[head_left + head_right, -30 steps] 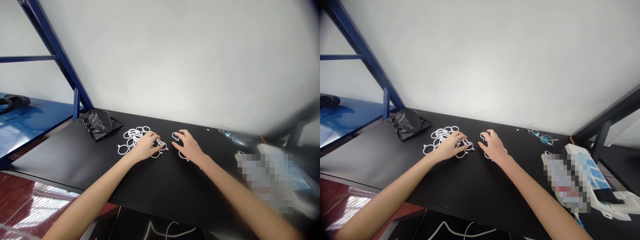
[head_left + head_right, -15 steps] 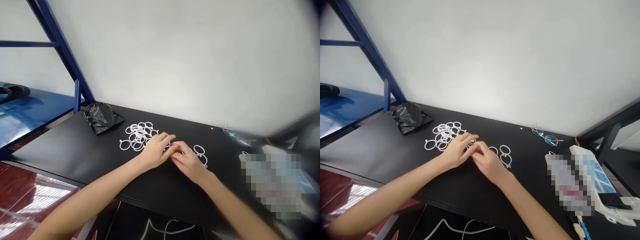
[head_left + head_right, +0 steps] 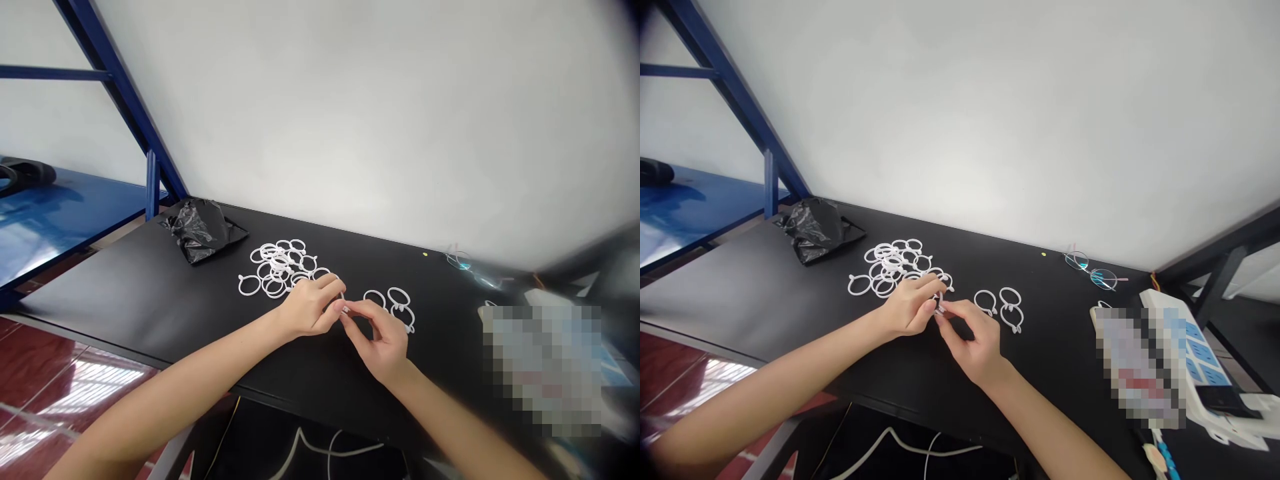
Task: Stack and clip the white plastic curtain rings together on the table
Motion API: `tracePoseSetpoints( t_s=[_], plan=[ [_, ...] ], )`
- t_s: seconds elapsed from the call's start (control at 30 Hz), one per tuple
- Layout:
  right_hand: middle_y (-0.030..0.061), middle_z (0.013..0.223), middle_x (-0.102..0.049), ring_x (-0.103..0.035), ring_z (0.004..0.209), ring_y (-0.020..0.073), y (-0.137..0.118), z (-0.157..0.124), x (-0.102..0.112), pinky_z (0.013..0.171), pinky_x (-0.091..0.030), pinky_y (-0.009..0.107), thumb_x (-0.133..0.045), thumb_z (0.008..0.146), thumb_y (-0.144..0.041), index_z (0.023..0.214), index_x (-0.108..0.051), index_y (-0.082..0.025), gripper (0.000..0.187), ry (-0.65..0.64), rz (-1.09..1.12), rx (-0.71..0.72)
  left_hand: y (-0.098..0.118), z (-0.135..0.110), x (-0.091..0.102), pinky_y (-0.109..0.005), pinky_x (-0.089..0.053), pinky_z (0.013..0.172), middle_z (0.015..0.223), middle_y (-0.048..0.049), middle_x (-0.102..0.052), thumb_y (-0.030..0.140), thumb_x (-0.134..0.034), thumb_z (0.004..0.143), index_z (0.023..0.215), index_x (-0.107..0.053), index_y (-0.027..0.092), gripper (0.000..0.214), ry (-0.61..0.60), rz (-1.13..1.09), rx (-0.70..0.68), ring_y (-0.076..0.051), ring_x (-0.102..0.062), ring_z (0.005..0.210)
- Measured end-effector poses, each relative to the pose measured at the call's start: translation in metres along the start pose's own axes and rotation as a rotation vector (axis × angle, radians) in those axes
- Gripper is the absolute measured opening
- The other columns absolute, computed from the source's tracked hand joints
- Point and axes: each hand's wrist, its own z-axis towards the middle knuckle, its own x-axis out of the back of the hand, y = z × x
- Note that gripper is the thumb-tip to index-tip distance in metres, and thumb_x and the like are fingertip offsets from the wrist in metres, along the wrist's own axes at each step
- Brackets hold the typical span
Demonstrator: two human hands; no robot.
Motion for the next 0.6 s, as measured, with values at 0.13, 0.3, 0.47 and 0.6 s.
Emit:
tracePoseSetpoints(
  t_s=[0.13, 0.3, 0.47, 0.6],
  plan=[
    [0.0045, 0.083, -0.072, -0.071, 0.072, 0.0171, -0.008, 0.0, -0.001, 0.063, -0.06, 0.027, -0.064, 0.081, 0.001, 0.1, -0.066, -0.02, 0.029, 0.039, -0.031, 0.14, 0.005, 0.0, -0.003, -0.022, -0.036, 0.042, 0.079, -0.0084, -0.061, 0.041, -0.018, 0.102, 0.085, -0.059, 0.013, 0.053, 0.073, 0.02, -0.141, -0.011, -0.048, 0.053],
    [0.0047, 0.075, -0.068, -0.065, 0.062, 0.0151, -0.013, 0.001, 0.0, 0.054, -0.057, 0.025, -0.061, 0.08, 0.001, 0.094, -0.065, -0.018, 0.024, -0.014, -0.071, 0.244, 0.005, -0.001, -0.005, -0.026, -0.031, 0.042, 0.058, -0.0014, -0.05, 0.039, -0.012, 0.103, 0.064, -0.05, 0.018, 0.058, 0.073, 0.096, -0.234, -0.011, -0.034, 0.044],
    [0.0037, 0.072, -0.067, -0.062, 0.059, 0.0137, -0.012, 0.001, -0.002, 0.052, -0.054, 0.024, -0.057, 0.083, 0.001, 0.086, -0.064, -0.018, 0.021, -0.028, -0.067, 0.207, 0.005, -0.003, -0.007, -0.026, -0.029, 0.043, 0.054, 0.0003, -0.044, 0.029, -0.012, 0.102, 0.059, -0.045, 0.019, 0.055, 0.044, 0.115, -0.191, -0.011, -0.032, 0.044],
    [0.0038, 0.078, -0.071, -0.068, 0.069, 0.0159, 0.0, 0.011, 0.01, 0.065, -0.056, 0.027, -0.056, 0.088, -0.009, 0.088, -0.065, -0.02, 0.014, -0.134, -0.057, 0.064, -0.002, 0.001, -0.002, -0.025, -0.032, 0.046, 0.06, 0.0002, -0.05, 0.032, -0.019, 0.103, 0.066, -0.05, 0.018, 0.05, -0.04, 0.155, -0.05, -0.011, -0.038, 0.047]
  ],
)
